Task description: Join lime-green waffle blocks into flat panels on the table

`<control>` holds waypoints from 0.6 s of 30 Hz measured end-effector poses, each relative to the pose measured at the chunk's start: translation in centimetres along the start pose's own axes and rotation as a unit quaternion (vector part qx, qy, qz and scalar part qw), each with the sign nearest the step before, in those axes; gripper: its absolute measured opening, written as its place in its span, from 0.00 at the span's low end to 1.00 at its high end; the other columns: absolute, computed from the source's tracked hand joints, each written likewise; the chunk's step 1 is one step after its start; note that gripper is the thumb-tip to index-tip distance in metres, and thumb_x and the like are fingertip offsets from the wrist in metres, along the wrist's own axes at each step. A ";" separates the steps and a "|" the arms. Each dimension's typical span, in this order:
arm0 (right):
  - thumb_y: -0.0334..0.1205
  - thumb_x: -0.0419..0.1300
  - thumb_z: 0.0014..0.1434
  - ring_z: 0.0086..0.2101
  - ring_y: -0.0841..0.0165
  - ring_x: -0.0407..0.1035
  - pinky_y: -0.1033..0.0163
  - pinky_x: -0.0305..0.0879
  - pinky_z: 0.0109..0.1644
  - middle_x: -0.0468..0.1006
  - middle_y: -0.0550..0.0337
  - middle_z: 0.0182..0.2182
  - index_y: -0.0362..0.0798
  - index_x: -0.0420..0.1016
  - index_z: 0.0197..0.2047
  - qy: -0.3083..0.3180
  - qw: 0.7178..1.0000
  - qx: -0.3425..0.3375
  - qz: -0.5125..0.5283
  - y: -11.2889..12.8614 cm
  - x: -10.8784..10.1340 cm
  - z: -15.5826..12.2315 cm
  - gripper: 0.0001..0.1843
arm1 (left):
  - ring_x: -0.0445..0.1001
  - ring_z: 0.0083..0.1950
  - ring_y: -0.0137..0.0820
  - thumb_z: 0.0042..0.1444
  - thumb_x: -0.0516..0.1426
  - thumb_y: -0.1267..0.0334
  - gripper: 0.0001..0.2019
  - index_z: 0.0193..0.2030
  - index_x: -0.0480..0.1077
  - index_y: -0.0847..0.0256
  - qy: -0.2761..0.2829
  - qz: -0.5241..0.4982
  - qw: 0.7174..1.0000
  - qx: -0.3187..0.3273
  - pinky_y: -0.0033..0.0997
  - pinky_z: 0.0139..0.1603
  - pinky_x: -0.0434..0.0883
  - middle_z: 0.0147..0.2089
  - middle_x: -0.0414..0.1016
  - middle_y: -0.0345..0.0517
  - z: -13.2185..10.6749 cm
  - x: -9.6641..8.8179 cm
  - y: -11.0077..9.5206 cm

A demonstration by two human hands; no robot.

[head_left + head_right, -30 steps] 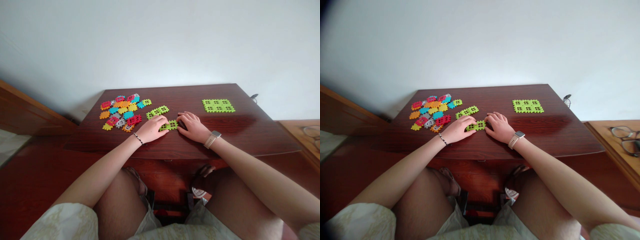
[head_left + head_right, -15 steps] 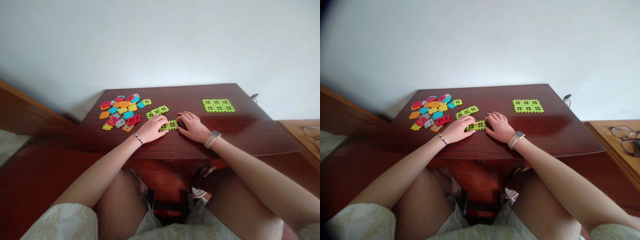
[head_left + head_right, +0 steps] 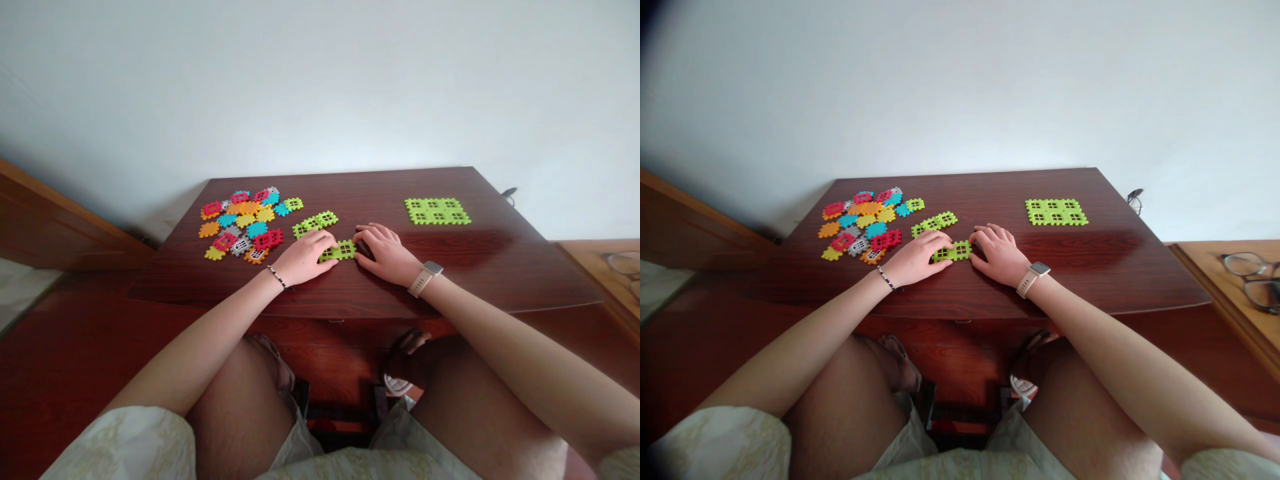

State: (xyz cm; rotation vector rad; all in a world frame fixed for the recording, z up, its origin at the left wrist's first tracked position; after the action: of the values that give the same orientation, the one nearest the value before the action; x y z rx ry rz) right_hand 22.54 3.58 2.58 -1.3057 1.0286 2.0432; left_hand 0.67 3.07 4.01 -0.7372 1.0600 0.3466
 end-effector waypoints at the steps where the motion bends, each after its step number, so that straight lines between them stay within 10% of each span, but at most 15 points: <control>1: 0.51 0.59 0.77 0.77 0.39 0.63 0.26 0.63 0.78 0.76 0.43 0.75 0.55 0.77 0.63 0.000 1.000 0.000 0.001 0.0 0.0 0.0 0.17 | 0.79 0.68 0.47 0.76 0.63 0.61 0.07 0.57 0.77 0.54 0.000 0.000 1.000 0.000 0.56 0.77 0.77 0.62 0.81 0.52 0.0 0.0 0.0; 18: 0.51 0.58 0.77 0.77 0.39 0.63 0.26 0.63 0.79 0.76 0.44 0.75 0.55 0.77 0.63 -0.003 1.000 -0.003 -0.005 -0.1 0.1 0.0 0.17 | 0.81 0.68 0.47 0.76 0.63 0.61 0.07 0.57 0.80 0.55 0.000 -0.002 1.000 -0.006 0.55 0.78 0.77 0.63 0.82 0.53 0.1 -0.1 -0.1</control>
State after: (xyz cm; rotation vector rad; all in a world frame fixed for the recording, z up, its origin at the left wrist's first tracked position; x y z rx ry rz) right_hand 22.55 3.60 2.45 -1.3035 1.0130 2.0435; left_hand 0.75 3.06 4.11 -0.7499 1.0578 0.3497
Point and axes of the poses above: each hand's wrist, its own z-axis towards the middle knuckle, its own x-axis out of the palm, y = z × x, the point moved 6 cm from there along z, towards the middle knuckle
